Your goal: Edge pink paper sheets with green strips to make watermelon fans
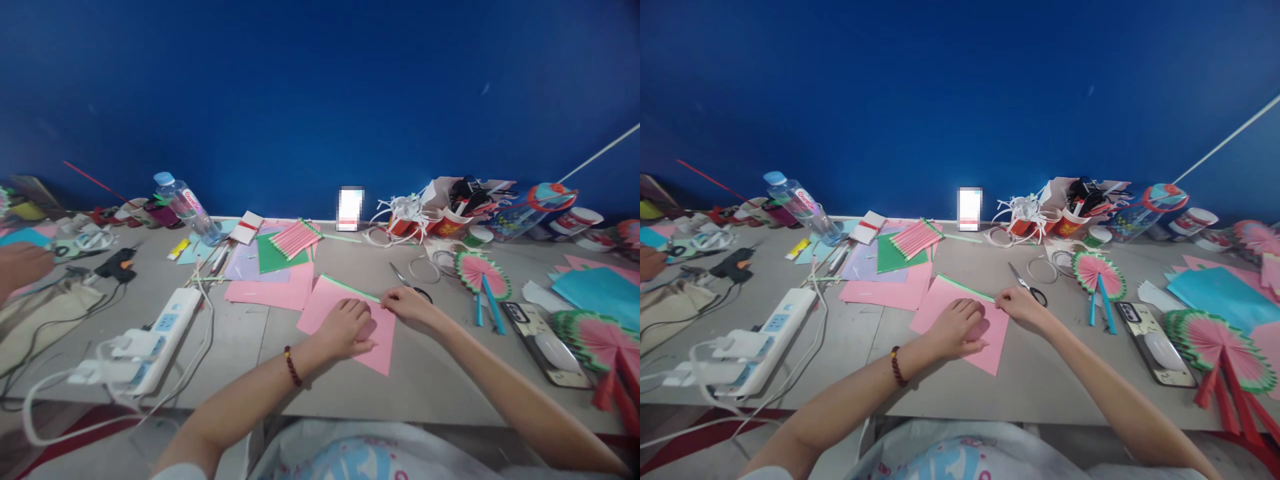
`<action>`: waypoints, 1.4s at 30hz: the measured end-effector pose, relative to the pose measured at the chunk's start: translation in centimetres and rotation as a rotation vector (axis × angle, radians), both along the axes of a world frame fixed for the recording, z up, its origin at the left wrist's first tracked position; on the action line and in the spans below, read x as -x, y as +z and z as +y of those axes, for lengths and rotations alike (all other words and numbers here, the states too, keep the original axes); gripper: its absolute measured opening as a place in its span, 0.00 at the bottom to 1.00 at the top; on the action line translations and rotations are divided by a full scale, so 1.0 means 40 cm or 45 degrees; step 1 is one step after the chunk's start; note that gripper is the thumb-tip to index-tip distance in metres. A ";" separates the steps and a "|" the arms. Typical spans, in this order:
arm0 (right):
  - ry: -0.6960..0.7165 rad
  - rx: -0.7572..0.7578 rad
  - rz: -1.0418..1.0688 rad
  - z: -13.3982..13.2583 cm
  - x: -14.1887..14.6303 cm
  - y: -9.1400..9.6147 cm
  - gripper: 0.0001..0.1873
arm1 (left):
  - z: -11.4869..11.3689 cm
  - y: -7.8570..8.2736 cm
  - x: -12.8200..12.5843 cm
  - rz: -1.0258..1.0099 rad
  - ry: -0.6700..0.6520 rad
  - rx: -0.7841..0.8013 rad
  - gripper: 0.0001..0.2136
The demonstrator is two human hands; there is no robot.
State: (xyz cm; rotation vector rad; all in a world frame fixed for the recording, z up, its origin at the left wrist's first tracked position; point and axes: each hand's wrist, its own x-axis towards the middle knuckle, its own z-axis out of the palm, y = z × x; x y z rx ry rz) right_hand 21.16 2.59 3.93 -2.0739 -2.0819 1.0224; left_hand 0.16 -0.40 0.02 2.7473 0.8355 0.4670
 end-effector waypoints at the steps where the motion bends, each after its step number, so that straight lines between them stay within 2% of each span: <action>1: -0.003 -0.001 -0.001 0.000 0.000 -0.001 0.15 | 0.000 0.000 0.000 0.000 0.002 0.001 0.23; 20: 0.015 -0.020 0.050 0.002 -0.004 -0.012 0.14 | 0.006 -0.004 -0.003 0.130 0.024 -0.028 0.28; 25: 0.050 -0.065 0.107 0.001 -0.031 -0.022 0.17 | 0.005 -0.006 -0.004 0.117 0.035 -0.032 0.28; 33: -0.021 -0.035 0.154 -0.022 -0.085 -0.001 0.19 | 0.006 -0.006 -0.003 0.106 0.031 -0.027 0.27; 38: 0.028 -0.042 0.120 -0.032 -0.108 -0.012 0.20 | 0.006 -0.005 -0.003 0.097 0.032 -0.011 0.28; 42: -0.003 -0.073 0.097 -0.037 -0.112 -0.022 0.19 | 0.005 -0.004 -0.001 0.090 0.030 -0.007 0.28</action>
